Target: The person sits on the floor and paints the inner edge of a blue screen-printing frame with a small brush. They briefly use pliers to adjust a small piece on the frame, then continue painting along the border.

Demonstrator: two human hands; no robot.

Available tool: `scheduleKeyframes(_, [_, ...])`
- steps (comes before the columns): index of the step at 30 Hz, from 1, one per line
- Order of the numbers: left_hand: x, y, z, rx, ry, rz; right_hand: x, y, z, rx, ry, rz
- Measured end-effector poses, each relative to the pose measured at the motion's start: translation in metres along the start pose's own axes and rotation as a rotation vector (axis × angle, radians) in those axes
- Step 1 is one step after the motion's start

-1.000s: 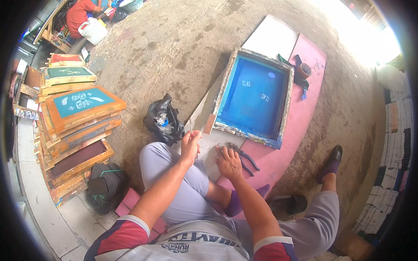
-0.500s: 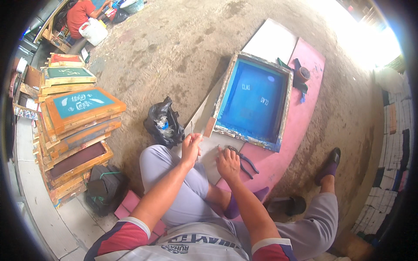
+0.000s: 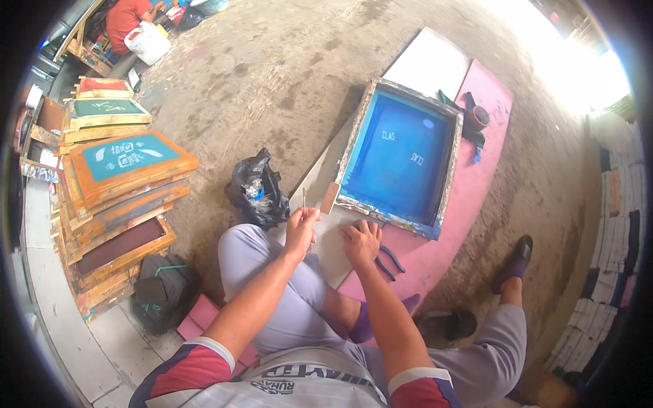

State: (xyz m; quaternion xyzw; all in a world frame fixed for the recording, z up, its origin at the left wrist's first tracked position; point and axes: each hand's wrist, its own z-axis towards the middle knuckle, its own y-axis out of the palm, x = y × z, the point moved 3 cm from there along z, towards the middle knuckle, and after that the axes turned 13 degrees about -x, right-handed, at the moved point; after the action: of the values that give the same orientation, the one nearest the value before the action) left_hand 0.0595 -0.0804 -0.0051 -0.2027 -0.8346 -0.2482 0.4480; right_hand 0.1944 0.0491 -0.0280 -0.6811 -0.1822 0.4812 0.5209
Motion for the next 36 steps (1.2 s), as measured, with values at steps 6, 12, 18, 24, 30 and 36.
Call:
scheduleKeyframes(6, [0.004, 0.0, -0.002, 0.007, -0.024, -0.013, -0.002, -0.002, 0.005, -0.075, 0.034, 0.033])
scheduleKeyframes(12, [0.003, -0.004, -0.002, 0.02, -0.01, -0.057, -0.006, 0.0, 0.017, -0.202, -0.047, -0.131])
scheduleKeyframes(18, [0.007, -0.011, -0.012, 0.09, -0.01, -0.2, -0.001, -0.002, 0.018, -0.227, 0.038, -0.036])
scheduleKeyframes(24, [0.006, -0.034, -0.022, 0.27, 0.086, -0.327, -0.061, -0.016, 0.044, -0.151, -0.079, 0.242])
scheduleKeyframes(30, [0.025, -0.038, -0.035, 0.368, 0.094, -0.345, -0.151, 0.008, 0.107, -0.44, 0.132, 0.602])
scheduleKeyframes(36, [0.006, -0.042, -0.019, 0.412, 0.322, -0.494, -0.168, 0.05, 0.141, -0.566, 0.052, 0.652])
